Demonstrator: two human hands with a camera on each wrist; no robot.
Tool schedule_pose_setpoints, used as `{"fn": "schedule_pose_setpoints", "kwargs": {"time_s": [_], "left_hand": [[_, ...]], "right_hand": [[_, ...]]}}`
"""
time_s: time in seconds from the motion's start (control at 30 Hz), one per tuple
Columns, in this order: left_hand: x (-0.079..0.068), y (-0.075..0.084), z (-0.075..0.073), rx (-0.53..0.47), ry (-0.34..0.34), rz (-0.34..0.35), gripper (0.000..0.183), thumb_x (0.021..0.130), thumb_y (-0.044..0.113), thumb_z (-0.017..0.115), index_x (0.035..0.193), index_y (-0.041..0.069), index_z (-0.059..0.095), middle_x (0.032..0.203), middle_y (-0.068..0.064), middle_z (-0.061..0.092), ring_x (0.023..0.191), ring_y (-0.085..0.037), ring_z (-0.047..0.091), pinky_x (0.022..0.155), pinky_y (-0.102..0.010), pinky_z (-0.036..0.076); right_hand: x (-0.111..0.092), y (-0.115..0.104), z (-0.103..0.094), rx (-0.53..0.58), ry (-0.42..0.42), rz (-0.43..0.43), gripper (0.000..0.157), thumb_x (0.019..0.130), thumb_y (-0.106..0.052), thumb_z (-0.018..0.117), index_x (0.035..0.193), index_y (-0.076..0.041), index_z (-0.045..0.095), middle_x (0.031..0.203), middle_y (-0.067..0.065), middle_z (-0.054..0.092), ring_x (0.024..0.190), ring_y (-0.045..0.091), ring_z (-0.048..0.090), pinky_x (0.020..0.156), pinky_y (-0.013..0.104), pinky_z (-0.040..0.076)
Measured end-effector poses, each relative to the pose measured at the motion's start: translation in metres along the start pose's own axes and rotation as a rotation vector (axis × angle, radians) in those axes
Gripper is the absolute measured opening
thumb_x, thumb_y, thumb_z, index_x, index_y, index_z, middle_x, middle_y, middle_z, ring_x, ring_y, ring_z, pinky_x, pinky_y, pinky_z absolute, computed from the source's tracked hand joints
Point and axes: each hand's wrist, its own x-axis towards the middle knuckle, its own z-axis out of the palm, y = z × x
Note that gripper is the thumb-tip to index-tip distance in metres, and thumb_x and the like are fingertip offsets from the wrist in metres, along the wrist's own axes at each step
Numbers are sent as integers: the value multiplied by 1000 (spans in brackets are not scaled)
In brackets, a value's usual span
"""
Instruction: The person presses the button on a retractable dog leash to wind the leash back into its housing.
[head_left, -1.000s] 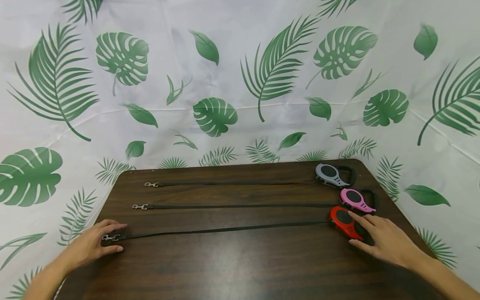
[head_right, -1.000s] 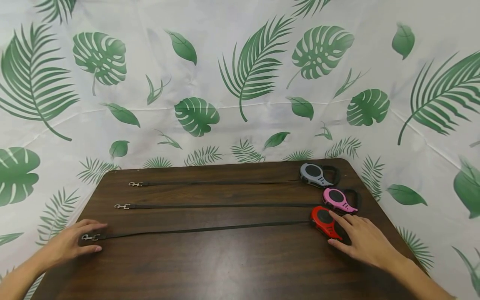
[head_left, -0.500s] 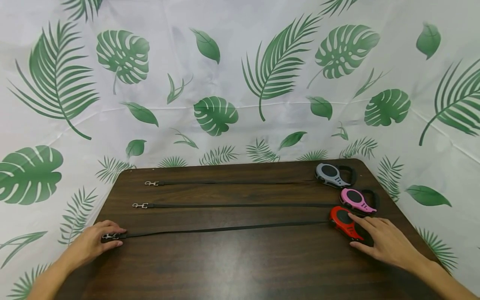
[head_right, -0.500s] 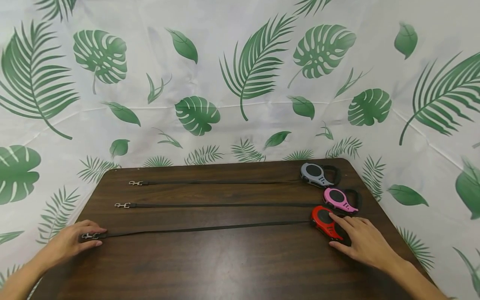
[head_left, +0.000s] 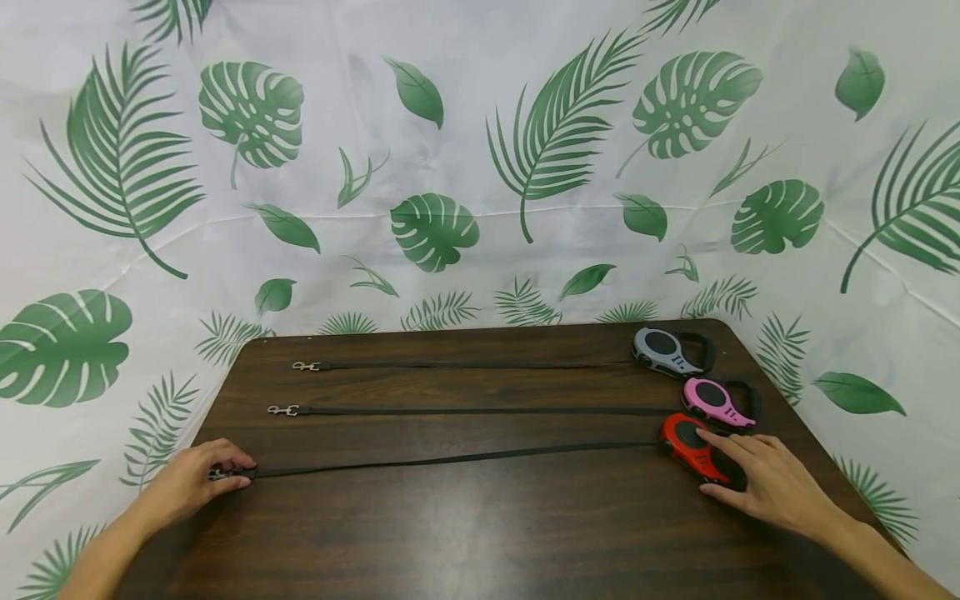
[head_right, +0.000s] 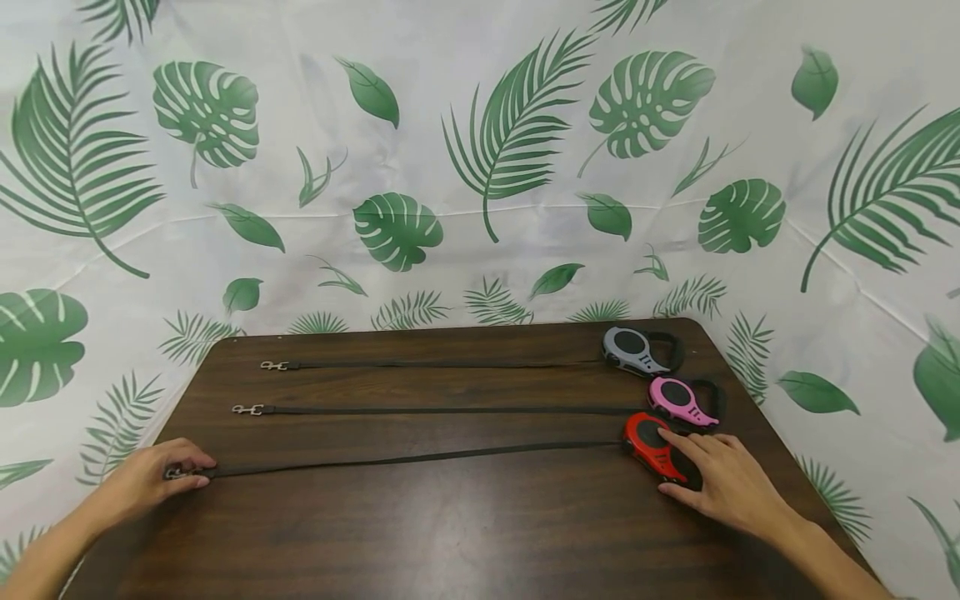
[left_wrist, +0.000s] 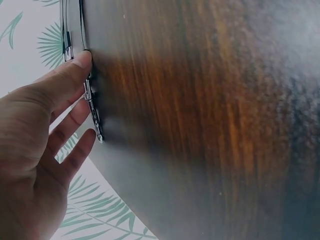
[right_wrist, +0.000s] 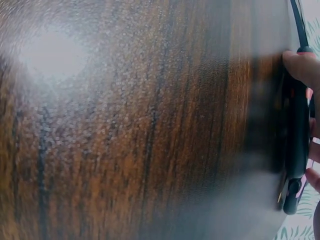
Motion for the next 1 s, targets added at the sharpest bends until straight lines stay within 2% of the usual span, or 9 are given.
{"fn": "schedule_pose_setpoints", "kwargs": {"time_s": [0.37, 0.57, 0.67, 0.83, 1.0], "left_hand": [[1, -3, 3, -54, -44, 14, 39, 62, -6, 93, 82, 19, 71, 80, 12, 64, 75, 0, 56, 67, -16, 44], [0, -3, 6, -72, -8, 67, 44, 59, -10, 90, 84, 17, 68, 82, 9, 64, 79, -3, 55, 72, -17, 41], [-2, -3, 7, -69, 5, 60, 45, 59, -12, 89, 86, 16, 67, 83, 8, 64, 80, -4, 54, 73, -17, 40], [-3, 0, 7, -74, 9, 15, 38, 67, -11, 88, 90, 12, 67, 83, 5, 64, 82, -1, 56, 74, -15, 41], [-1, 2, 5, -159, 9, -6, 32, 78, -15, 82, 95, 6, 64, 84, 3, 65, 80, 2, 60, 70, -10, 44]], "right_hand": [[0, 2, 2, 25, 10, 0, 84, 66, -51, 98, 134, -10, 71, 105, 12, 79, 94, 31, 73, 88, 54, 48], [0, 2, 2, 28, 11, -10, 83, 66, -48, 98, 135, -9, 70, 103, 10, 79, 92, 29, 73, 89, 52, 46], [0, 2, 2, 32, 18, -24, 82, 66, -45, 98, 134, -8, 71, 99, 6, 78, 90, 26, 71, 90, 50, 45], [0, 3, 2, 64, 21, -45, 77, 66, -33, 99, 133, -8, 72, 103, 3, 79, 90, 25, 70, 93, 46, 42], [-1, 3, 2, 94, 12, -34, 76, 68, -24, 98, 136, -10, 70, 112, 7, 79, 95, 29, 69, 100, 36, 34]]}}
